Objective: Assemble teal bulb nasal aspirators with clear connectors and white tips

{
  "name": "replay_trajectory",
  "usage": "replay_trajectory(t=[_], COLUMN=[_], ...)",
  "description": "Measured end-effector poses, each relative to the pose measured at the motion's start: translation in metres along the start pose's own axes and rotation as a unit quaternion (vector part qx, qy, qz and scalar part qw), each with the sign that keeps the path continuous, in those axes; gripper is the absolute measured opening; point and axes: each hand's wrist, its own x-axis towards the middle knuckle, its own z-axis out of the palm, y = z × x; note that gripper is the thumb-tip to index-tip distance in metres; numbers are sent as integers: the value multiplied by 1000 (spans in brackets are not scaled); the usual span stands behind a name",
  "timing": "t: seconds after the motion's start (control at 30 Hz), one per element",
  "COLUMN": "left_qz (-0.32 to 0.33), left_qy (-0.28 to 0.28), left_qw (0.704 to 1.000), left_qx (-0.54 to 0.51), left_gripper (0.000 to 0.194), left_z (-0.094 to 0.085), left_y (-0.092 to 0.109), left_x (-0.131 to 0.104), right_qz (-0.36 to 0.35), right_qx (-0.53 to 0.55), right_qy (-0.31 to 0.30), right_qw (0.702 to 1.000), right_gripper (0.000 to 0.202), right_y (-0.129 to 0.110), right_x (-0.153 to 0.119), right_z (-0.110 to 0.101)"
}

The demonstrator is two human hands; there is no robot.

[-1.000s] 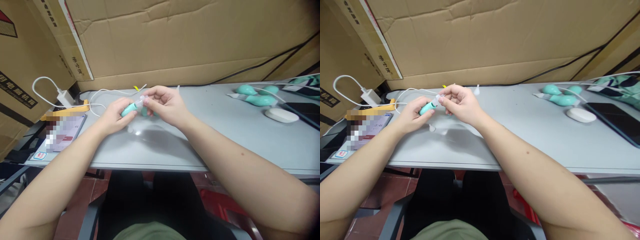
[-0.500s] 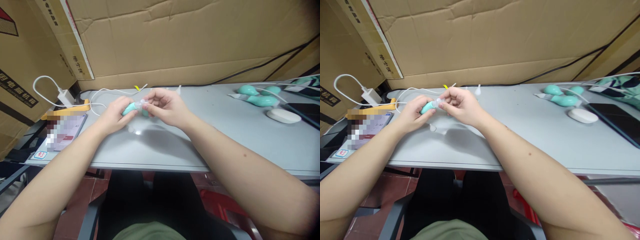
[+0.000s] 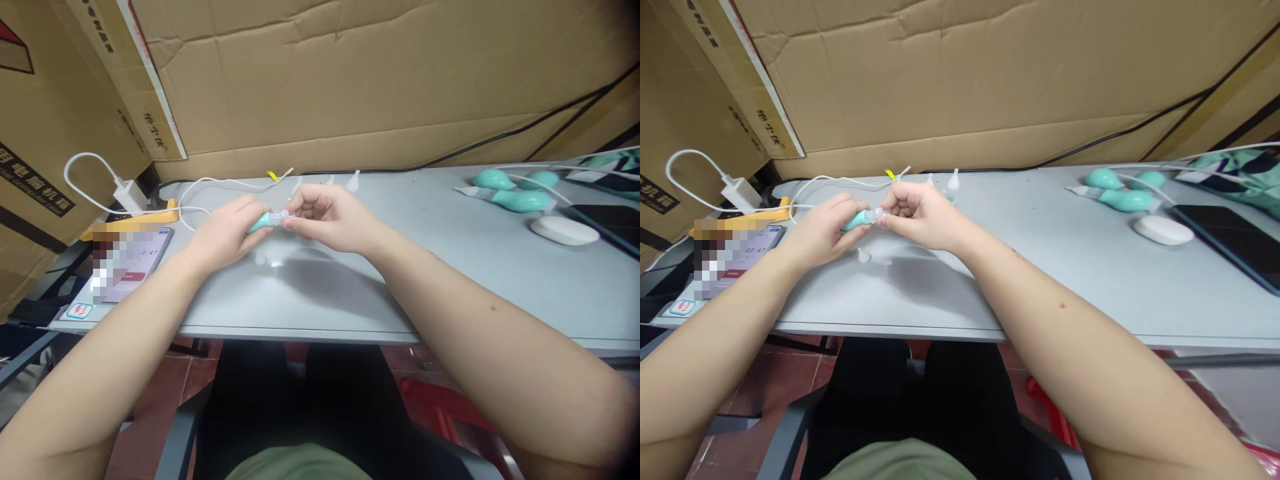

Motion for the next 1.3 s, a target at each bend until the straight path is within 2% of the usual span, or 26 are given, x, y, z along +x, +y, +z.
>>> replay_trajectory(t=[0.2, 0.3, 0.43, 0.6, 0.8, 1.1, 1.3], left_qz=[16, 16, 4, -17, -15, -4, 20], left_qy=[-22, -10, 5, -6, -5, -2, -40], left_qw=[998, 999, 1000, 1000, 1000, 998, 993], left_qx=[50, 43, 24, 0, 9, 60, 109], left_gripper=[31, 30, 29, 25, 23, 27, 32], left_z=[-1, 0, 0, 1, 2, 2, 2], left_y=[-1, -1, 2, 6, 6, 6, 2], left_x=[1, 1, 2, 3, 3, 1, 0], right_qz=[11, 0, 6, 40, 27, -12, 15], right_qx=[-19, -20, -3, -3, -5, -40, -19], right_qy=[-3, 3, 13, 23, 23, 12, -26], right_qw=[1000, 1000, 1000, 999, 999, 999, 999], right_gripper=[44, 39, 44, 50, 48, 34, 46], right_y=[2, 2, 1, 1, 3, 5, 8], right_x=[-1, -2, -1, -1, -2, -4, -2], right_z=[0, 2, 4, 4, 8, 9, 7])
